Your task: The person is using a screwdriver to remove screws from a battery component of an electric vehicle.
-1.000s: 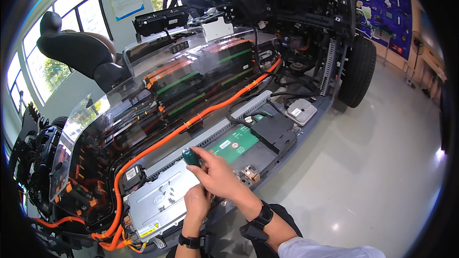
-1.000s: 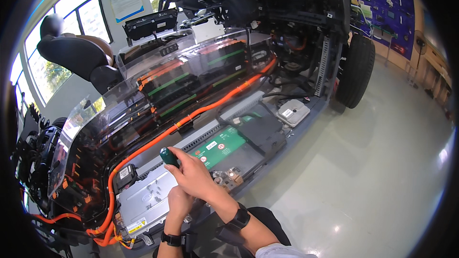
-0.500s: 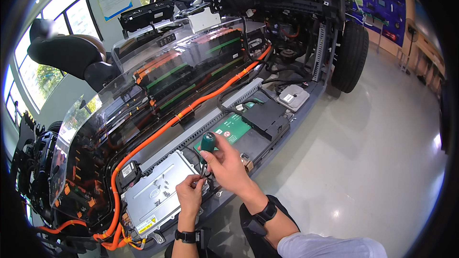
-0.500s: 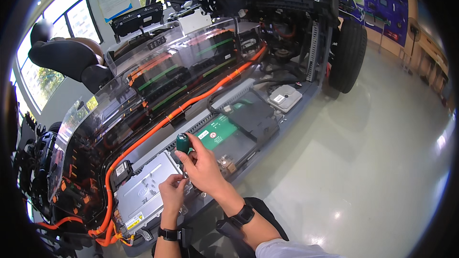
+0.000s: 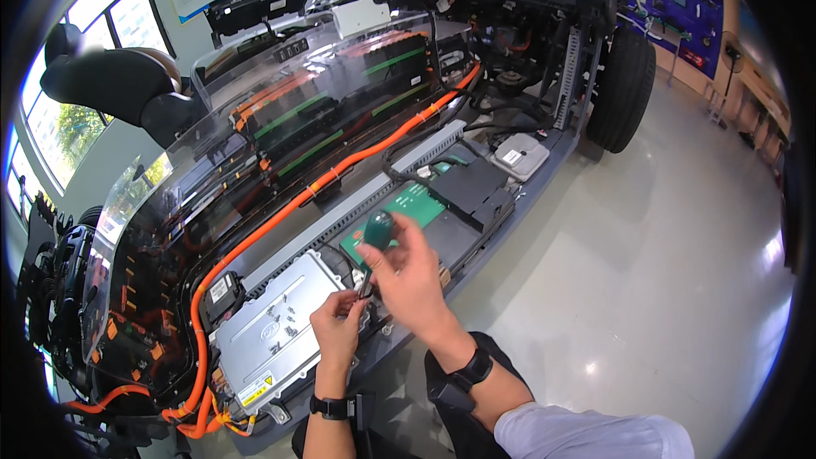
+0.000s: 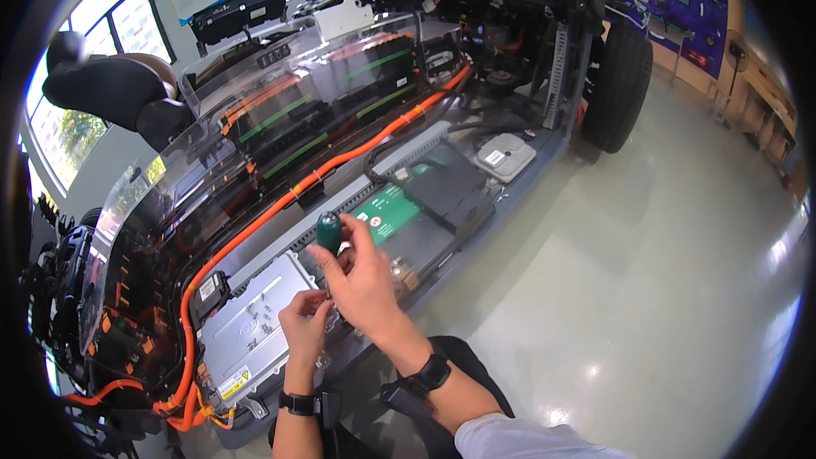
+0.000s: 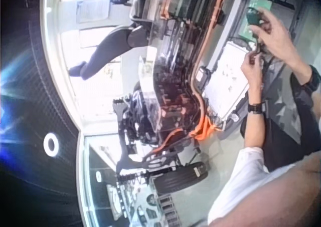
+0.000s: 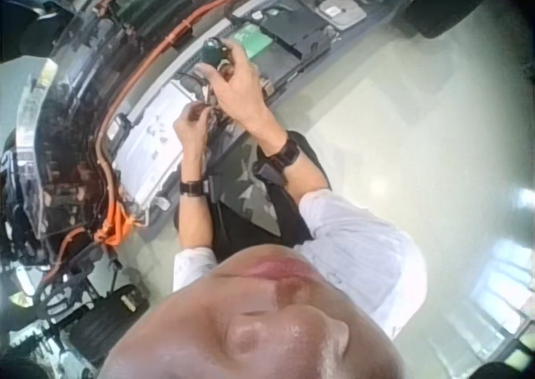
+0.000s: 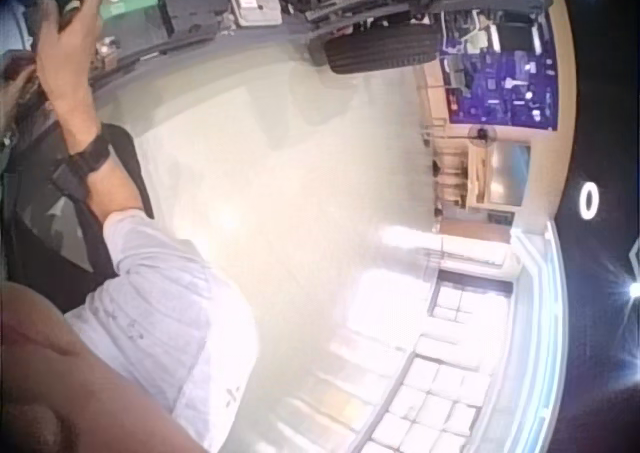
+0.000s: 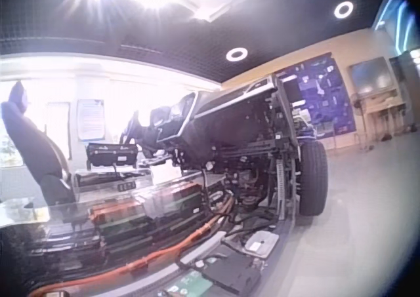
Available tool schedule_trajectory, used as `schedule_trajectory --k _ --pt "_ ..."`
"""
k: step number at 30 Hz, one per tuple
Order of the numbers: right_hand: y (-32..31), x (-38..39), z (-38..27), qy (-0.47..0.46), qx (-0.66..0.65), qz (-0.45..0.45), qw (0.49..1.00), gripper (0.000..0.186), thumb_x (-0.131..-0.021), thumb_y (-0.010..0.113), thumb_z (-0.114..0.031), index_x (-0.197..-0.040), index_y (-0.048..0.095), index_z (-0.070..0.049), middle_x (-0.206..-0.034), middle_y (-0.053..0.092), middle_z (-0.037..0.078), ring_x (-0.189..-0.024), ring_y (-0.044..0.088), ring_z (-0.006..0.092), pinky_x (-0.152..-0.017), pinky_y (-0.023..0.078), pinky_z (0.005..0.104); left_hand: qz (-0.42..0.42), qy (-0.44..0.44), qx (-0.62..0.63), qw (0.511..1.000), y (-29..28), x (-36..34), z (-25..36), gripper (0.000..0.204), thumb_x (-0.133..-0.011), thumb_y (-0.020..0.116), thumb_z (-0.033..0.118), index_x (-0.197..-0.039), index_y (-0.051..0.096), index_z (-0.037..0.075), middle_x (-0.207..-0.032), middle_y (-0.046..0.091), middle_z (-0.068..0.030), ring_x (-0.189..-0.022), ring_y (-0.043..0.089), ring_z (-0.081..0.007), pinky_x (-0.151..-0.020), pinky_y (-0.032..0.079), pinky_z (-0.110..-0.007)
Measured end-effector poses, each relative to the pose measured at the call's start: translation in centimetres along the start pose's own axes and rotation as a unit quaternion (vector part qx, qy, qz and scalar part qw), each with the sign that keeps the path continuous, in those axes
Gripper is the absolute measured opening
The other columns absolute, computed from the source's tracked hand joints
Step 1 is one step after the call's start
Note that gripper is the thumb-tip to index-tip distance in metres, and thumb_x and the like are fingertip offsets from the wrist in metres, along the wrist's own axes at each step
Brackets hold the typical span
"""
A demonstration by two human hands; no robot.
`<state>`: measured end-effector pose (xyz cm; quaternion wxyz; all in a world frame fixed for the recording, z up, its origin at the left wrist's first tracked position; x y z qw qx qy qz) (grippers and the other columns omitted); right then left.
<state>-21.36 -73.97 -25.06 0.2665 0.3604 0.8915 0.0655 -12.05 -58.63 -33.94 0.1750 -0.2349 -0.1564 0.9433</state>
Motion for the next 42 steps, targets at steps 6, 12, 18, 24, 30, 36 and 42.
schedule_trajectory --k 6,12,18,24,30,36,42 --pt "-3.0 -2.1 -0.3 0.027 -0.087 0.042 0.995 0.047 -0.09 0.069 -0.012 -0.125 0.044 0.006 -0.096 0.062 0.009 -0.062 0.057 0.0064 -0.051 0.044 0.02 -0.053 -0.04 0.11 0.992 1.6 -1.4 -0.6 0.023 -0.083 0.069 -0.005 -0.104 0.062 -0.006 -0.095 0.07 -0.0142 -0.087 0.069 -0.0187 -0.08 0.057 -0.029" --pt "-3.4 -2.3 -0.6 -0.03 -0.058 0.06 0.996 0.049 -0.089 0.071 -0.017 -0.124 0.047 0.006 -0.097 0.062 0.008 -0.06 0.056 0.0057 -0.05 0.043 0.0193 -0.093 -0.037 0.173 0.98 1.7 -1.4 1.4 0.025 -0.082 0.068 -0.007 -0.106 0.061 -0.006 -0.097 0.07 -0.0152 -0.088 0.069 -0.0187 -0.08 0.058 -0.029" --pt "-3.2 -1.6 -0.4 -0.024 -0.067 0.072 0.995 0.045 -0.09 0.069 -0.019 -0.122 0.048 0.006 -0.095 0.066 0.008 -0.058 0.055 0.005 -0.049 0.043 0.0186 -0.087 -0.08 0.173 0.978 1.0 -1.3 0.8 0.025 -0.082 0.068 -0.007 -0.106 0.061 -0.007 -0.097 0.069 -0.0151 -0.087 0.07 -0.0186 -0.079 0.057 -0.028" --pt "-2.4 -1.4 -1.0 -0.028 -0.063 0.06 0.996 0.033 -0.092 0.067 -0.018 -0.115 0.053 0.003 -0.094 0.068 0.007 -0.058 0.053 0.0042 -0.05 0.043 0.0188 -0.023 0.055 -0.036 0.998 -0.4 -1.2 2.9 0.025 -0.078 0.076 -0.001 -0.099 0.063 -0.003 -0.086 0.07 -0.0095 -0.077 0.07 -0.0142 -0.07 0.056 -0.025" --pt "-2.4 -1.5 -0.8 -0.024 -0.064 0.056 0.996 0.032 -0.092 0.067 -0.018 -0.114 0.054 0.002 -0.093 0.068 0.007 -0.058 0.052 0.0042 -0.052 0.042 0.0189 0.011 0.111 -0.075 0.991 -0.5 -1.2 3.3 0.026 -0.074 0.08 0.001 -0.094 0.063 -0.002 -0.08 0.069 -0.0078 -0.07 0.068 -0.0117 -0.065 0.054 -0.023" --pt "-2.5 -1.5 -0.6 -0.023 -0.072 0.058 0.995 0.041 -0.09 0.07 -0.018 -0.118 0.052 0.004 -0.092 0.067 0.008 -0.06 0.054 0.0053 -0.053 0.043 0.0188 0.021 0.133 -0.062 0.989 -0.5 -1.1 3.2 0.024 -0.075 0.08 0.003 -0.092 0.064 -0.002 -0.079 0.068 -0.0086 -0.068 0.068 -0.014 -0.063 0.054 -0.024" --pt "-2.7 -1.4 -0.7 -0.036 -0.059 0.076 0.995 0.024 -0.094 0.064 -0.018 -0.11 0.057 -0.001 -0.095 0.069 0.006 -0.058 0.049 0.002 -0.052 0.04 0.0177 0.018 0.146 -0.081 0.986 -0.2 -1.1 3.5 0.025 -0.075 0.081 0.003 -0.093 0.063 -0.002 -0.08 0.068 -0.0077 -0.07 0.068 -0.0119 -0.065 0.055 -0.023"
Point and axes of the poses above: each hand's wrist, its own x-axis away from the middle knuckle, its own y-axis out of the palm, z = x × y, the point moved 8 cm from there along -x, towards the middle knuckle
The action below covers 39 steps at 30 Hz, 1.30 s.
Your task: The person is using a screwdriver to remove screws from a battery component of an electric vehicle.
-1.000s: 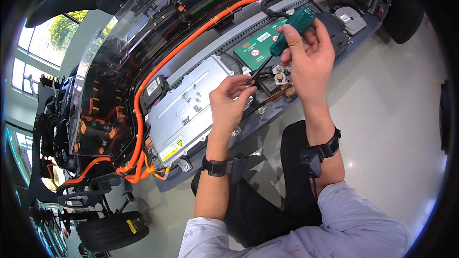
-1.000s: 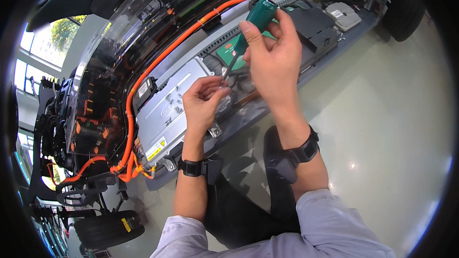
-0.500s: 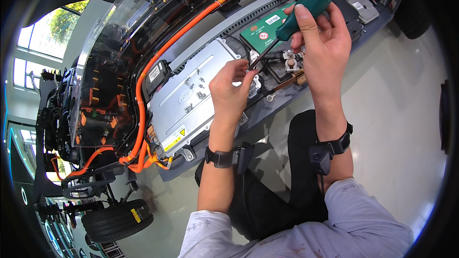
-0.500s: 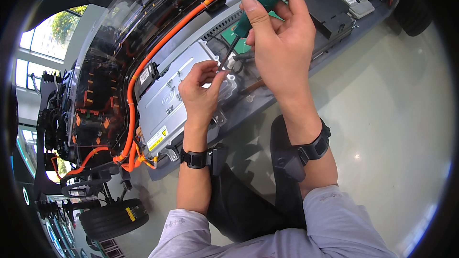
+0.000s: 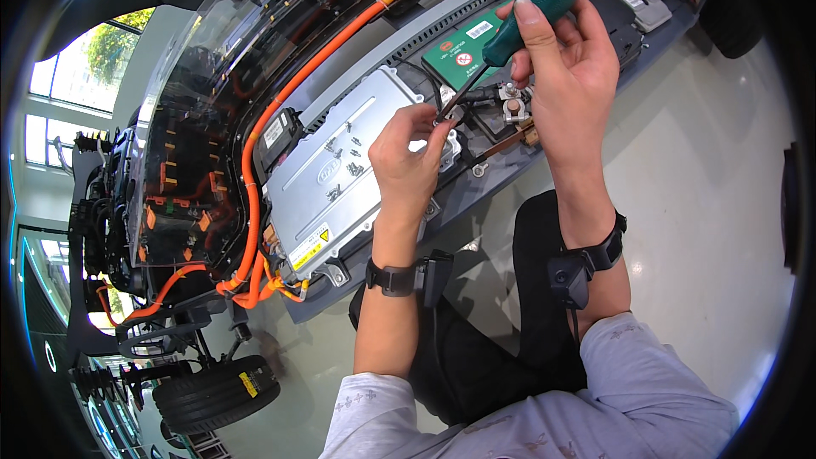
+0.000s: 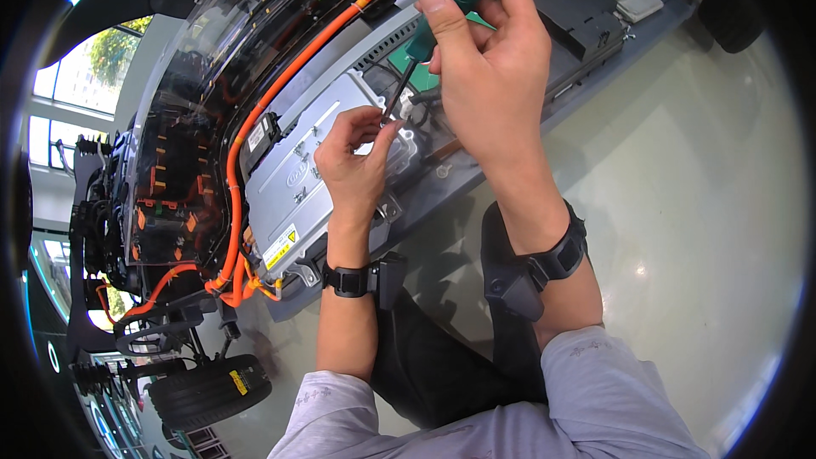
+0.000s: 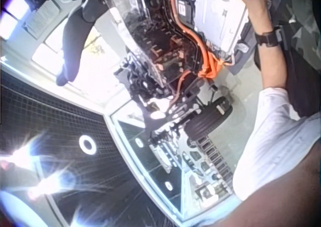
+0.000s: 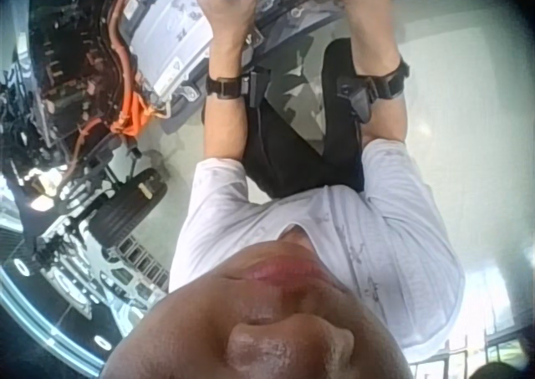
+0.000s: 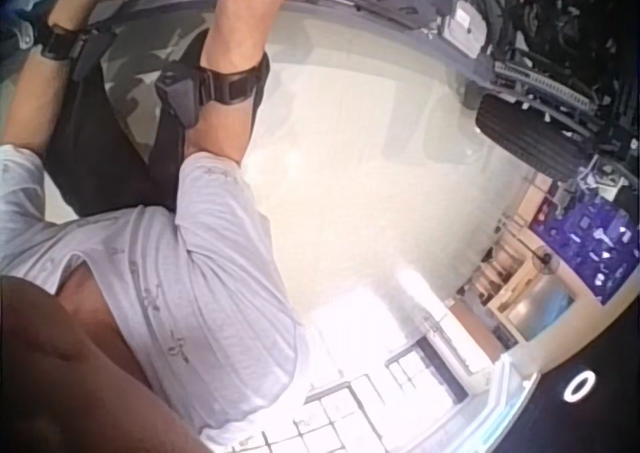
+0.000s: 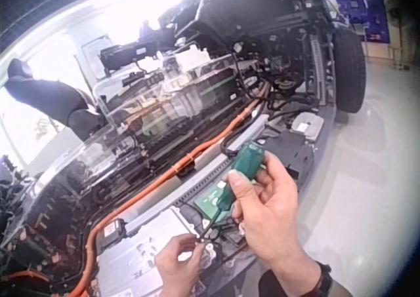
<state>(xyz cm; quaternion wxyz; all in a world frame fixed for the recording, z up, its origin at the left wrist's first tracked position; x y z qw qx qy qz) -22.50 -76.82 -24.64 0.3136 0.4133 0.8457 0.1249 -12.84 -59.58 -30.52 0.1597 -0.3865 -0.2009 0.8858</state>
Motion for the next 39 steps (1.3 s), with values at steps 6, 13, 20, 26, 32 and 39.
schedule_trajectory --k 6,13,20,26,32,39 --pt "0.6 0.3 -0.1 -0.026 0.005 -0.001 1.0 0.027 -0.093 0.066 -0.016 -0.112 0.056 0.0 -0.098 0.068 0.007 -0.059 0.049 0.0029 -0.053 0.041 0.018 0.006 -0.006 0.003 1.0 -0.2 0.1 -0.2 0.025 -0.075 0.08 0.002 -0.092 0.063 -0.002 -0.079 0.068 -0.0079 -0.071 0.068 -0.0122 -0.066 0.055 -0.023" --pt "0.0 0.1 -0.5 -0.04 -0.004 -0.017 0.999 0.023 -0.094 0.064 -0.015 -0.111 0.058 0.0 -0.098 0.069 0.007 -0.06 0.049 0.0038 -0.054 0.04 0.0181 0.019 -0.002 0.021 1.0 -0.1 0.1 -0.2 0.023 -0.076 0.079 0.005 -0.091 0.062 0.0 -0.076 0.067 -0.0088 -0.066 0.067 -0.0165 -0.061 0.053 -0.026" --pt "0.3 0.2 -0.3 -0.022 0.008 -0.014 1.0 0.022 -0.094 0.064 -0.017 -0.108 0.059 -0.001 -0.097 0.069 0.006 -0.059 0.047 0.0036 -0.054 0.04 0.0185 0.019 -0.006 0.025 0.999 0.0 0.1 -0.4 0.024 -0.076 0.078 0.004 -0.093 0.061 0.0 -0.077 0.067 -0.009 -0.066 0.067 -0.0166 -0.061 0.054 -0.026" --pt "0.5 0.1 0.1 -0.011 0.004 -0.022 1.0 0.022 -0.094 0.065 -0.017 -0.108 0.06 -0.002 -0.097 0.069 0.006 -0.06 0.048 0.0032 -0.054 0.04 0.0178 0.016 -0.005 0.022 1.0 0.1 -0.1 -0.3 0.024 -0.076 0.078 0.003 -0.093 0.061 0.0 -0.078 0.067 -0.0094 -0.067 0.068 -0.0171 -0.061 0.054 -0.027" --pt "0.7 0.3 -0.1 -0.009 0.015 -0.056 0.998 0.03 -0.093 0.066 -0.018 -0.116 0.059 0.0 -0.1 0.069 0.006 -0.062 0.05 0.0034 -0.056 0.044 0.0181 -0.011 -0.014 -0.01 1.0 0.4 0.1 -0.4 0.026 -0.075 0.08 0.002 -0.093 0.063 -0.002 -0.079 0.07 -0.009 -0.07 0.069 -0.0133 -0.066 0.055 -0.024" --pt "2.1 1.0 0.9 0.086 -0.044 -0.125 0.987 0.036 -0.095 0.059 -0.004 -0.128 0.047 0.002 -0.099 0.063 0.004 -0.07 0.051 0.0013 -0.059 0.042 0.0159 -0.014 -0.012 -0.001 1.0 0.4 0.4 -0.4 0.021 -0.076 0.078 0.003 -0.089 0.062 0.0 -0.078 0.07 -0.0121 -0.069 0.071 -0.0206 -0.062 0.055 -0.028"
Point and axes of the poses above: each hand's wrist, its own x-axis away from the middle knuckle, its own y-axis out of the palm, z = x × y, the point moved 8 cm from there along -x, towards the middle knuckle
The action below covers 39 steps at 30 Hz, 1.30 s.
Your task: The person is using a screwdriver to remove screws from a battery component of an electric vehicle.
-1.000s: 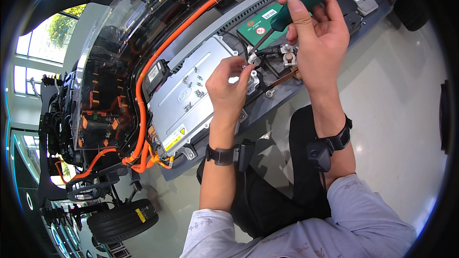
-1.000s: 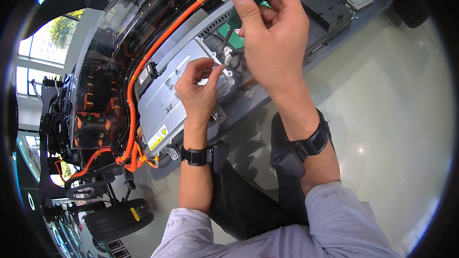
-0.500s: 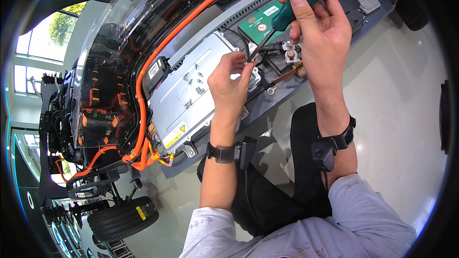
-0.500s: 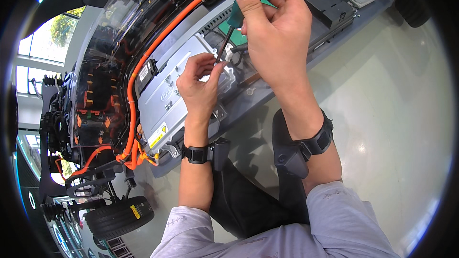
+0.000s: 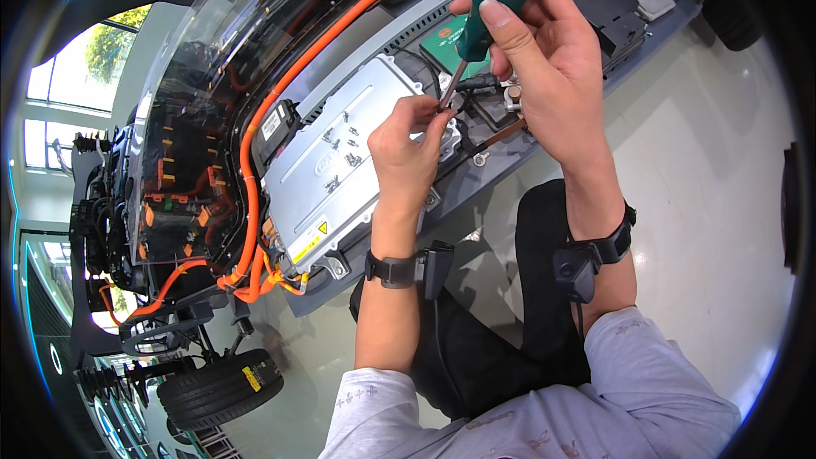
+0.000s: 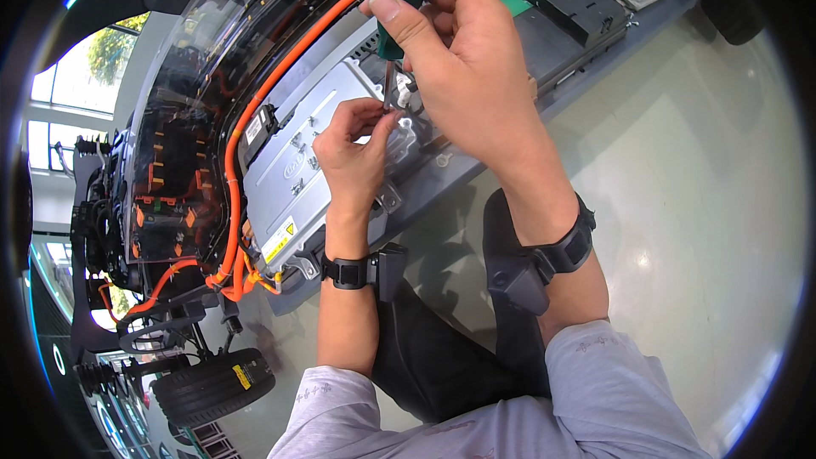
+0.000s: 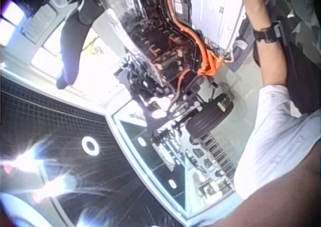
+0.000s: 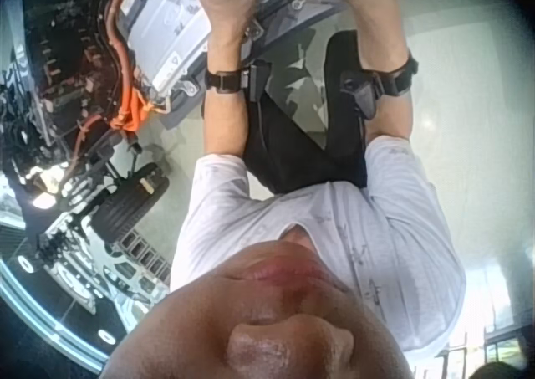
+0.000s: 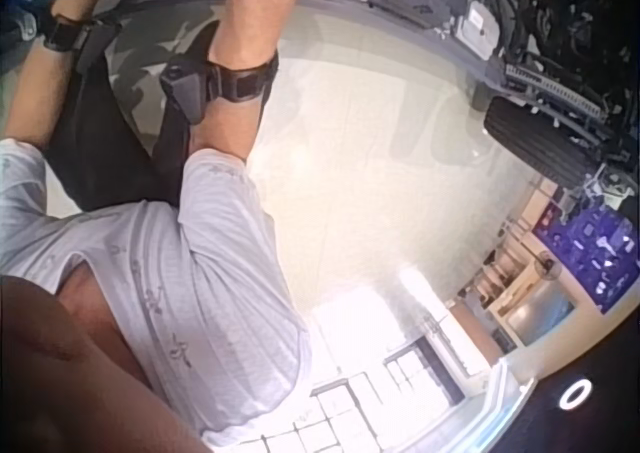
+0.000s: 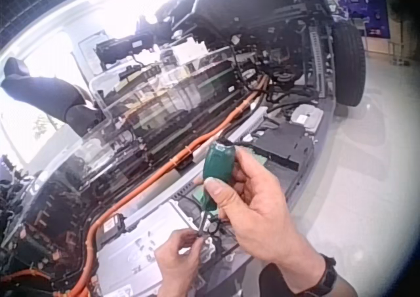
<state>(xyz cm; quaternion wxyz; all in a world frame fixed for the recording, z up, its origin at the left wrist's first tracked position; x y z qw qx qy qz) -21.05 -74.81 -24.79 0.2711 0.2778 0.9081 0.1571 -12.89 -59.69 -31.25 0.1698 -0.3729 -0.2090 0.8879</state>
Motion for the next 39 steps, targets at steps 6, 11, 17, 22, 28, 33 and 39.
schedule_trajectory --k 6,11,17,22,28,33,39 --pt "1.3 0.3 -0.8 0.039 -0.021 -0.058 0.997 0.037 -0.096 0.057 -0.007 -0.13 0.045 0.003 -0.102 0.062 0.004 -0.073 0.051 0.0012 -0.06 0.042 0.0158 -0.027 -0.008 -0.009 1.0 0.1 0.1 -0.2 0.022 -0.074 0.079 0.004 -0.088 0.063 0.001 -0.08 0.071 -0.0101 -0.072 0.071 -0.021 -0.063 0.054 -0.029" --pt "0.9 0.3 -1.5 -0.14 0.192 -0.076 0.968 0.043 -0.089 0.067 -0.019 -0.121 0.052 0.005 -0.086 0.066 0.015 -0.06 0.06 0.0192 -0.056 0.047 0.03 -0.045 -0.02 -0.035 0.998 1.2 -0.2 -0.4 0.023 -0.07 0.081 0.005 -0.087 0.064 0.003 -0.081 0.071 -0.0078 -0.077 0.07 -0.0214 -0.069 0.053 -0.03" --pt "1.9 0.4 0.0 -0.131 0.189 -0.096 0.968 0.041 -0.088 0.064 -0.018 -0.122 0.054 0.003 -0.08 0.066 0.02 -0.07 0.065 0.0346 -0.066 0.049 0.0396 -0.046 -0.077 -0.069 0.994 0.6 0.0 -2.3 0.024 -0.07 0.08 0.005 -0.089 0.066 0.002 -0.083 0.071 -0.0085 -0.079 0.069 -0.022 -0.073 0.051 -0.033" --pt "0.9 -0.6 2.0 -0.057 0.119 -0.123 0.984 0.046 -0.095 0.058 -0.015 -0.132 0.042 0.007 -0.1 0.061 0.023 -0.082 0.06 0.0251 -0.074 0.047 0.0357 -0.053 -0.057 -0.112 0.991 1.9 -0.3 -1.7 0.022 -0.071 0.08 0.009 -0.088 0.067 0.002 -0.083 0.071 -0.0087 -0.078 0.068 -0.0236 -0.073 0.05 -0.034" --pt "1.3 0.3 0.3 -0.111 0.132 -0.111 0.979 0.044 -0.094 0.058 -0.014 -0.13 0.044 0.006 -0.097 0.062 0.025 -0.082 0.062 0.0338 -0.074 0.048 0.0378 -0.062 -0.095 -0.11 0.987 1.9 0.0 -2.3 0.022 -0.073 0.08 0.011 -0.089 0.068 0.002 -0.082 0.073 -0.0086 -0.079 0.067 -0.025 -0.074 0.05 -0.035" --pt "1.3 0.3 -0.3 -0.123 0.154 -0.102 0.975 0.042 -0.093 0.058 -0.013 -0.129 0.045 0.005 -0.1 0.062 0.03 -0.09 0.062 0.0436 -0.077 0.048 0.0404 -0.058 -0.103 -0.128 0.985 1.9 0.2 -2.2 0.016 -0.076 0.074 0.005 -0.091 0.068 0.001 -0.082 0.073 -0.0118 -0.078 0.069 -0.0247 -0.075 0.052 -0.033" --pt "0.0 -0.3 1.0 -0.139 0.128 -0.078 0.979 0.042 -0.094 0.057 -0.012 -0.13 0.044 0.005 -0.1 0.063 0.028 -0.09 0.063 0.0378 -0.078 0.048 0.0382 -0.073 -0.123 -0.087 0.986 2.7 -0.1 -1.6 0.017 -0.076 0.075 0.007 -0.09 0.068 -0.001 -0.082 0.073 -0.0127 -0.074 0.071 -0.0212 -0.074 0.052 -0.03"
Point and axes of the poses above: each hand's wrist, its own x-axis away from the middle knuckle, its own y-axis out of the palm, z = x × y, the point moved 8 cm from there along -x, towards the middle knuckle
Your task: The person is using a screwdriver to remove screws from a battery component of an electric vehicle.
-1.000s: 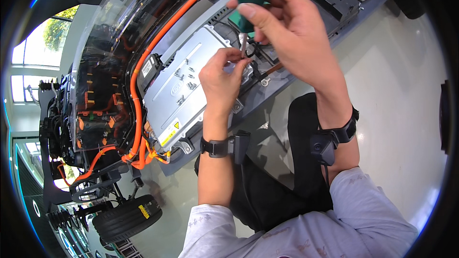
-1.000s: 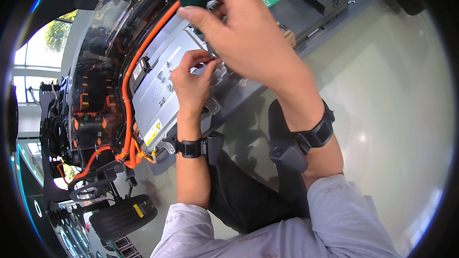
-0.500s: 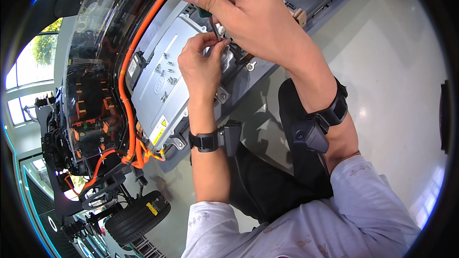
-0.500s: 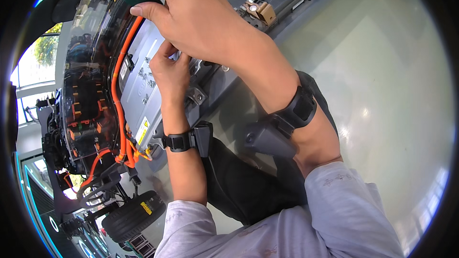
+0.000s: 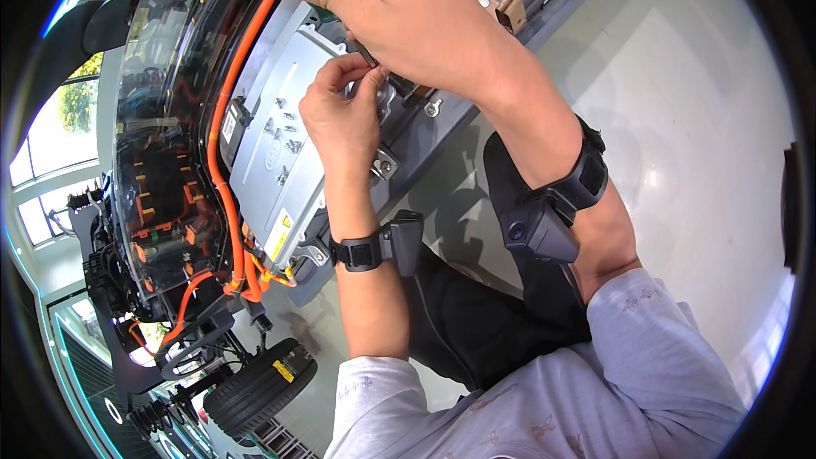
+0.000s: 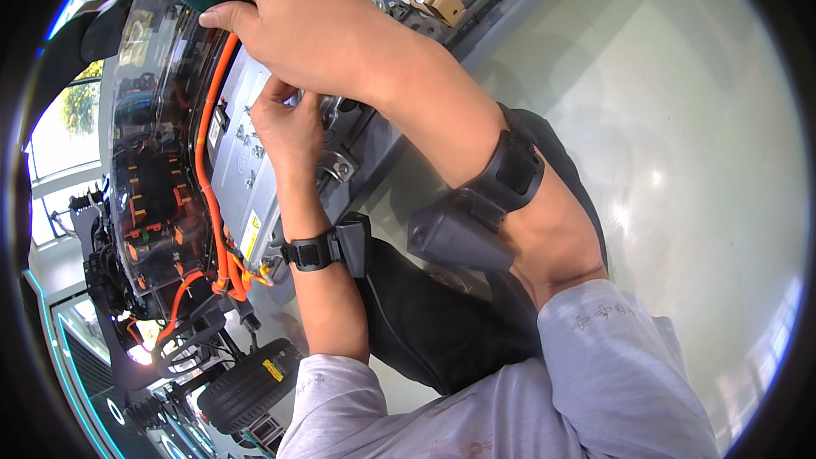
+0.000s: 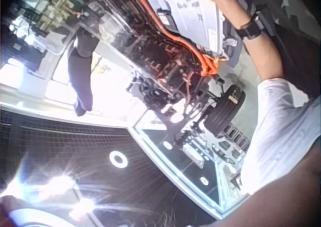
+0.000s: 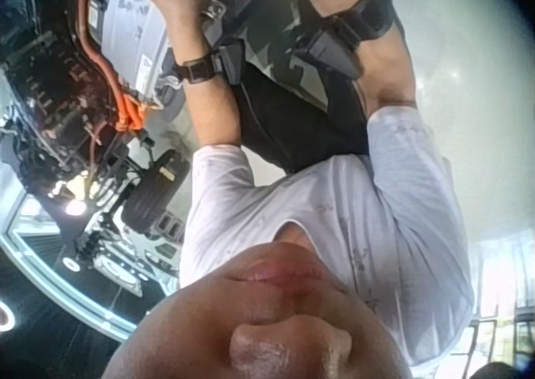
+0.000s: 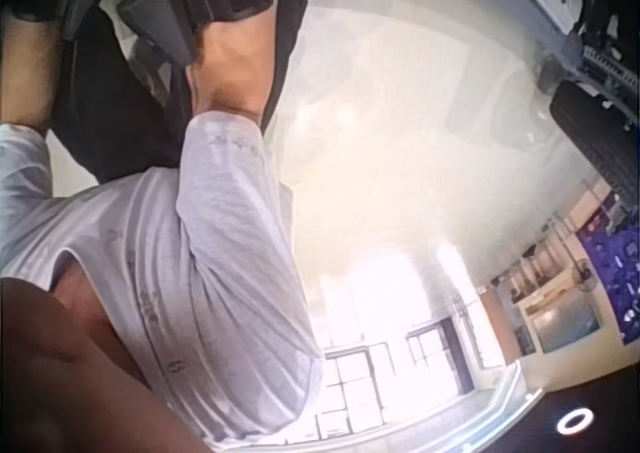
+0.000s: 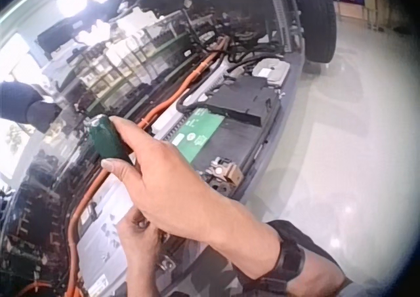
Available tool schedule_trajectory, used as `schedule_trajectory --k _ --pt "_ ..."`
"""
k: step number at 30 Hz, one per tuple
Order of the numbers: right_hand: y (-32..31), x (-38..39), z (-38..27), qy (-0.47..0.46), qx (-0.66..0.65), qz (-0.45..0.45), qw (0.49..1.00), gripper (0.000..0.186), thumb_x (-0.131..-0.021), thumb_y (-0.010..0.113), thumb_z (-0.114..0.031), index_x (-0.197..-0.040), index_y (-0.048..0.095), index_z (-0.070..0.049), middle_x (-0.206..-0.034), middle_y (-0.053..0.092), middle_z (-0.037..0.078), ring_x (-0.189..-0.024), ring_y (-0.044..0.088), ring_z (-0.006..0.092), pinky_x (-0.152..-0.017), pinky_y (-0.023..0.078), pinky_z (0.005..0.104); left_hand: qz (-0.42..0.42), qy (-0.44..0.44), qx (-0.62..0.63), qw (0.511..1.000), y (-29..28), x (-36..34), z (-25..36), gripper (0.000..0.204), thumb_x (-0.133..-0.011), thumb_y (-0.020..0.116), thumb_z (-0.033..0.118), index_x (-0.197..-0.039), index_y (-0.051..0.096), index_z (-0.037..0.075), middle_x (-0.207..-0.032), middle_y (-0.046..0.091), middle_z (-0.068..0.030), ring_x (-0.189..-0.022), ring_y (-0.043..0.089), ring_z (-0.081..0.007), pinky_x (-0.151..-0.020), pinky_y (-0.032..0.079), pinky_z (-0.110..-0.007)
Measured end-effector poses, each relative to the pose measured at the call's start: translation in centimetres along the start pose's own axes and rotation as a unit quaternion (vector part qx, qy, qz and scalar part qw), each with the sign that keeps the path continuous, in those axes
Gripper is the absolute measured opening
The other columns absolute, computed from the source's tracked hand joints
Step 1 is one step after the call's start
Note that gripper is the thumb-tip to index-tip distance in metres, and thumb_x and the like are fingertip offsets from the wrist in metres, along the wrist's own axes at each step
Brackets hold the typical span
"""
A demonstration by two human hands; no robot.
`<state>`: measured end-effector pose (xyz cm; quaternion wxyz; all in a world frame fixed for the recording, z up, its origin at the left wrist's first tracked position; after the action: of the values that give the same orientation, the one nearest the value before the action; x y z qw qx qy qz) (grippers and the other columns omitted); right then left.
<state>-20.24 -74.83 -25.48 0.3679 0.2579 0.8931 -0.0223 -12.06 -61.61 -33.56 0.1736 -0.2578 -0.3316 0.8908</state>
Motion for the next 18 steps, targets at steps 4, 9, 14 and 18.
schedule_trajectory --k 4,9,14,18 --pt "-0.1 -0.1 0.2 0.018 -0.041 -0.034 0.998 0.043 -0.094 0.055 -0.011 -0.132 0.043 0.005 -0.101 0.063 0.027 -0.089 0.063 0.0319 -0.079 0.048 0.0362 -0.003 -0.012 -0.016 1.0 -0.2 0.0 -0.4 0.017 -0.076 0.076 0.008 -0.089 0.068 -0.001 -0.081 0.073 -0.0128 -0.076 0.071 -0.0207 -0.075 0.052 -0.029" --pt "1.3 0.1 1.3 0.062 -0.108 -0.032 0.992 0.041 -0.092 0.057 -0.009 -0.129 0.047 0.006 -0.096 0.064 0.026 -0.084 0.064 0.0303 -0.077 0.049 0.0364 0.009 0.031 0.057 0.998 -0.5 -0.2 -1.0 0.017 -0.081 0.074 0.009 -0.093 0.069 -0.001 -0.083 0.072 -0.0106 -0.079 0.067 -0.0169 -0.078 0.051 -0.031" --pt "1.7 0.6 1.3 -0.023 0.087 0.008 0.996 0.037 -0.089 0.061 -0.019 -0.122 0.058 -0.002 -0.088 0.068 0.02 -0.085 0.066 0.0358 -0.076 0.051 0.0419 0.049 0.068 0.095 0.992 -1.2 -0.1 -0.8 0.017 -0.085 0.072 0.01 -0.095 0.068 -0.002 -0.082 0.071 -0.01 -0.076 0.064 -0.0155 -0.078 0.05 -0.03" --pt "2.2 0.9 2.7 0.032 0.141 -0.03 0.989 0.036 -0.09 0.059 -0.02 -0.121 0.059 -0.002 -0.093 0.069 0.019 -0.091 0.066 0.0352 -0.081 0.051 0.0428 0.039 0.06 0.03 0.997 -1.6 0.1 -0.1 0.015 -0.087 0.069 0.009 -0.096 0.067 -0.003 -0.078 0.07 -0.0121 -0.071 0.063 -0.0144 -0.071 0.049 -0.029"
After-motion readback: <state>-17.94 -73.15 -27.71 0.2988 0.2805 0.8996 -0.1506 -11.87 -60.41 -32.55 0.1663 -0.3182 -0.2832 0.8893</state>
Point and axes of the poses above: each hand's wrist, its own x-axis away from the middle knuckle, its own y-axis out of the palm, z = x × y, the point moved 8 cm from there along -x, towards the middle knuckle
